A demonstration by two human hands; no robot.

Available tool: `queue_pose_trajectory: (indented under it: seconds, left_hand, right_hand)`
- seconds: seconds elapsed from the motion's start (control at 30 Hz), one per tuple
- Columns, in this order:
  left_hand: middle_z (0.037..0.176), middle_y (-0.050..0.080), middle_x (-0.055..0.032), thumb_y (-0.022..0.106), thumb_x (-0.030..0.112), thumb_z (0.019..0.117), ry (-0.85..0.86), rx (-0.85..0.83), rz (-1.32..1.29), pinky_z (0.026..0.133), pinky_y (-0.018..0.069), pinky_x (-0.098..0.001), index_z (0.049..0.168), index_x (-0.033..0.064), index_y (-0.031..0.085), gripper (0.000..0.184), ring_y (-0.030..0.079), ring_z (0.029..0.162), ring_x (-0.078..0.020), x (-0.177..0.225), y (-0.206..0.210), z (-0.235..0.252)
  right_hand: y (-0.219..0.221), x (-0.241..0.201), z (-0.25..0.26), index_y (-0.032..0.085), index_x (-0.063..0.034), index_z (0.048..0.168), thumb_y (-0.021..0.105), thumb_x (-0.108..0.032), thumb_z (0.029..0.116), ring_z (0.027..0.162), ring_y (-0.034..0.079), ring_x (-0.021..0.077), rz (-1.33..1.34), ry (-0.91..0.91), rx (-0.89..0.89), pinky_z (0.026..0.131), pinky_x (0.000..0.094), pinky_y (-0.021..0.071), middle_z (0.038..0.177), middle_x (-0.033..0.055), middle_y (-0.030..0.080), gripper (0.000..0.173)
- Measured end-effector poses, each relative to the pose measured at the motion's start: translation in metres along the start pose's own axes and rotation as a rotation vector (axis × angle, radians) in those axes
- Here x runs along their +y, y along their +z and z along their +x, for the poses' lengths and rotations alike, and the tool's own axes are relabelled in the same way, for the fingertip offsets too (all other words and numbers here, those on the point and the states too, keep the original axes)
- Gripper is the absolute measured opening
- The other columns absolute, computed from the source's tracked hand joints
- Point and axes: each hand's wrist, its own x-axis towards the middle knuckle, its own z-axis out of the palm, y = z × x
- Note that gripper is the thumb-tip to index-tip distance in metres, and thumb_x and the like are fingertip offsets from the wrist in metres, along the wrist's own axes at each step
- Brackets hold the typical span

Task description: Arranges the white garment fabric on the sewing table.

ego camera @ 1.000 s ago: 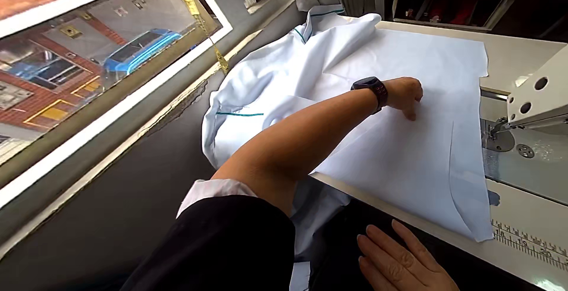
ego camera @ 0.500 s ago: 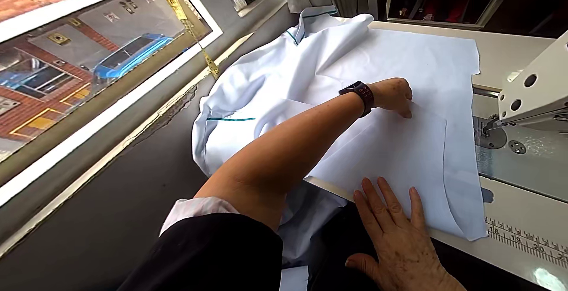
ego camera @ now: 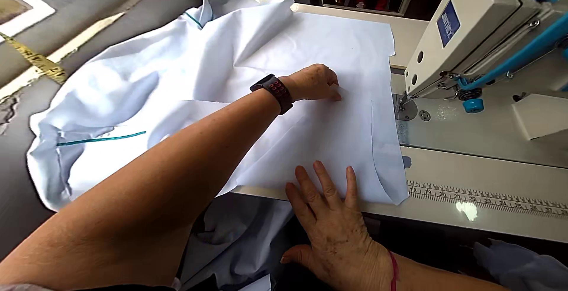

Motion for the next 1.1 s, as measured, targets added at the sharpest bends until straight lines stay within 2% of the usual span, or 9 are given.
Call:
queue_pose_trajectory:
  seconds: [0.1, 0.17, 0.3, 0.43, 0.53, 0.63, 0.87, 0.97, 1.1]
  left_hand:
    - [0.127, 0.062, -0.0284, 0.067, 0.029, 0.0987, 0.048, 0.265, 0.021, 0.102, 0.0477, -0.057, 0.129, -0.0073, 0.062, 0.047, 0.061, 0.118, -0.0425, 0.019, 0.008, -0.046]
    - [0.136, 0.061, -0.0234, 0.058, 0.028, 0.1015, 0.169, 0.529, 0.087, 0.106, 0.0479, -0.0509, 0.13, -0.0044, 0.063, 0.044, 0.06, 0.126, -0.0361, 0.035, 0.032, -0.103]
    - [0.146, 0.057, -0.0184, 0.038, 0.034, 0.11, 0.252, 0.775, 0.153, 0.118, 0.0378, -0.043, 0.137, 0.0023, 0.057, 0.046, 0.049, 0.142, -0.0273, 0.047, 0.121, -0.198]
    - [0.161, 0.042, -0.0088, 0.032, 0.063, 0.1044, 0.228, 0.687, 0.237, 0.126, 0.0088, -0.0509, 0.153, 0.0119, 0.041, 0.071, 0.027, 0.155, -0.0212, 0.038, 0.183, -0.224]
    - [0.162, 0.041, -0.0082, 0.023, 0.082, 0.0937, 0.149, 0.623, 0.311, 0.119, 0.0139, -0.0668, 0.156, 0.0148, 0.04, 0.093, 0.029, 0.154, -0.0294, 0.028, 0.181, -0.224]
    - [0.16, 0.044, -0.0107, 0.021, 0.089, 0.0867, 0.103, 0.553, 0.346, 0.112, 0.0209, -0.0763, 0.155, 0.0132, 0.043, 0.105, 0.034, 0.151, -0.0378, 0.017, 0.174, -0.228]
    - [0.161, 0.044, -0.0069, 0.028, 0.087, 0.0867, 0.113, 0.535, 0.389, 0.114, 0.023, -0.0704, 0.156, 0.016, 0.042, 0.1, 0.035, 0.151, -0.0314, 0.006, 0.176, -0.239]
    - [0.162, 0.042, -0.0056, 0.035, 0.087, 0.085, 0.113, 0.555, 0.393, 0.116, 0.02, -0.0705, 0.155, 0.0163, 0.044, 0.1, 0.032, 0.153, -0.0295, 0.005, 0.178, -0.239]
    - [0.166, 0.036, -0.0056, 0.039, 0.084, 0.0853, 0.118, 0.544, 0.395, 0.117, 0.0164, -0.0705, 0.157, 0.0185, 0.041, 0.097, 0.025, 0.155, -0.0338, -0.005, 0.177, -0.245]
  right_hand:
    - [-0.004, 0.004, -0.003, 0.06, -0.0154, 0.144, 0.037, -0.08, 0.0887, 0.143, 0.048, 0.0397, -0.004, 0.008, 0.005, 0.103, 0.0823, 0.0267, 0.151, 0.0076, 0.056, 0.088]
    - [-0.024, 0.01, -0.008, 0.058, -0.013, 0.146, 0.036, -0.08, 0.0912, 0.143, 0.046, 0.0416, 0.034, 0.021, -0.075, 0.104, 0.0828, 0.0239, 0.152, 0.011, 0.055, 0.089]
    - [-0.056, 0.032, -0.018, 0.05, 0.0012, 0.149, 0.047, -0.07, 0.0958, 0.144, 0.04, 0.051, 0.095, -0.015, -0.233, 0.108, 0.0822, 0.0157, 0.153, 0.0256, 0.048, 0.089]
    - [-0.048, 0.03, -0.028, 0.051, 0.0055, 0.144, 0.041, -0.066, 0.1012, 0.148, 0.039, 0.0403, 0.017, -0.082, -0.236, 0.118, 0.0697, 0.0107, 0.155, 0.0248, 0.047, 0.084]
    - [-0.033, 0.025, -0.03, 0.05, 0.0052, 0.146, 0.039, -0.071, 0.0987, 0.148, 0.04, 0.0381, -0.063, -0.071, -0.222, 0.118, 0.0687, 0.0112, 0.155, 0.0223, 0.048, 0.09]
    - [-0.029, 0.025, -0.031, 0.046, 0.0048, 0.15, 0.043, -0.073, 0.0955, 0.148, 0.039, 0.0427, -0.082, -0.046, -0.263, 0.114, 0.0741, 0.0131, 0.157, 0.0216, 0.046, 0.095]
    - [-0.024, 0.013, -0.025, 0.046, 0.0056, 0.149, 0.044, -0.07, 0.096, 0.148, 0.04, 0.0396, -0.081, -0.029, -0.24, 0.111, 0.0776, 0.0132, 0.156, 0.0229, 0.046, 0.093]
    - [-0.003, 0.005, -0.026, 0.055, 0.0015, 0.144, 0.048, -0.068, 0.0922, 0.142, 0.051, 0.0325, -0.122, -0.037, -0.071, 0.111, 0.0737, 0.0241, 0.15, 0.0176, 0.056, 0.087]
    - [0.0, 0.004, -0.031, 0.059, -0.0054, 0.143, 0.055, -0.059, 0.0933, 0.143, 0.05, 0.0296, -0.172, -0.002, -0.04, 0.114, 0.0687, 0.0286, 0.151, 0.0096, 0.057, 0.074]
